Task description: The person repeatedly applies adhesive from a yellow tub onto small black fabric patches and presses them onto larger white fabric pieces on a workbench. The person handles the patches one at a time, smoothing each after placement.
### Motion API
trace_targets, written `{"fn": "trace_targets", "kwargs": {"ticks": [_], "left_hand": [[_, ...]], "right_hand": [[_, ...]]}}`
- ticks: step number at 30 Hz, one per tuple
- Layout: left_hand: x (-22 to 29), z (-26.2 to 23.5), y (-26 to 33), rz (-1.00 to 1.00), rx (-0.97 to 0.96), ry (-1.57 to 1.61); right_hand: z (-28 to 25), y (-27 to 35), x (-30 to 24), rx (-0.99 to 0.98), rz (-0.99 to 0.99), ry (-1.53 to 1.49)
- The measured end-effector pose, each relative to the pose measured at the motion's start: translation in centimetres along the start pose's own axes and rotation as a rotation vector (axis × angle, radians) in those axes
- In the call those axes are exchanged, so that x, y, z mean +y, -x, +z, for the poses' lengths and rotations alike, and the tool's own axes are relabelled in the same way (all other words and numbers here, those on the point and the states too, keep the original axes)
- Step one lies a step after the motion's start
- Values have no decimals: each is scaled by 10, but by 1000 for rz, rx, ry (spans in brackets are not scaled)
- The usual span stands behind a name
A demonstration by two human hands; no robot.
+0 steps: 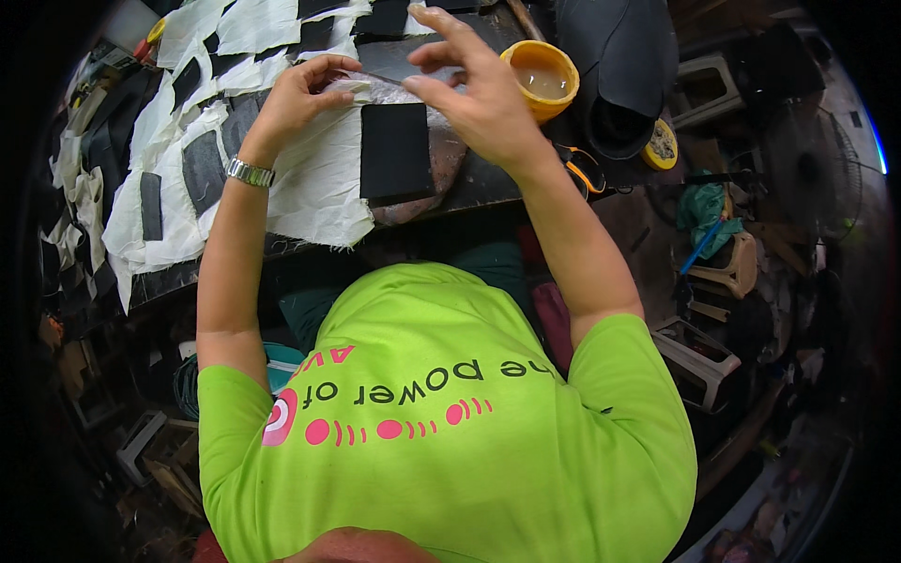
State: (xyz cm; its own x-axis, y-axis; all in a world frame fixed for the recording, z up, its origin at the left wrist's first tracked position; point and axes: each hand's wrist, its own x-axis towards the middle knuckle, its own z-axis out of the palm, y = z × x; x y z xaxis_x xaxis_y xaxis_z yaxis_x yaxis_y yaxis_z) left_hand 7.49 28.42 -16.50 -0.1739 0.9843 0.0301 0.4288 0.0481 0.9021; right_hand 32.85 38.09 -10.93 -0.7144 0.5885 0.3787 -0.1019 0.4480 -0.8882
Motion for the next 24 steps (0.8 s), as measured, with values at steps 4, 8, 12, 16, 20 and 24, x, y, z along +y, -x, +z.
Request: {"fn": "trace_targets", "kwargs": {"ticks": [4,8,12,16,20,24], "left_hand": [[0,0,8,56,-1,129],[-1,-2,13,74,19,150],[-4,4,19,40,120,120],[-4,14,23,113,249,-6],[4,27,30,250,480,-293],[12,40,51,320,624,-480]], "right_hand": [[43,-26,51,-67,-53,66],[68,-38,71,-152,73,-95],[72,-50,80,-140,263,-403],[66,-58,87,-140,425,-590],[63,-60,87,-206,421,-625],[60,-57,81,-184,395,-581]]}}
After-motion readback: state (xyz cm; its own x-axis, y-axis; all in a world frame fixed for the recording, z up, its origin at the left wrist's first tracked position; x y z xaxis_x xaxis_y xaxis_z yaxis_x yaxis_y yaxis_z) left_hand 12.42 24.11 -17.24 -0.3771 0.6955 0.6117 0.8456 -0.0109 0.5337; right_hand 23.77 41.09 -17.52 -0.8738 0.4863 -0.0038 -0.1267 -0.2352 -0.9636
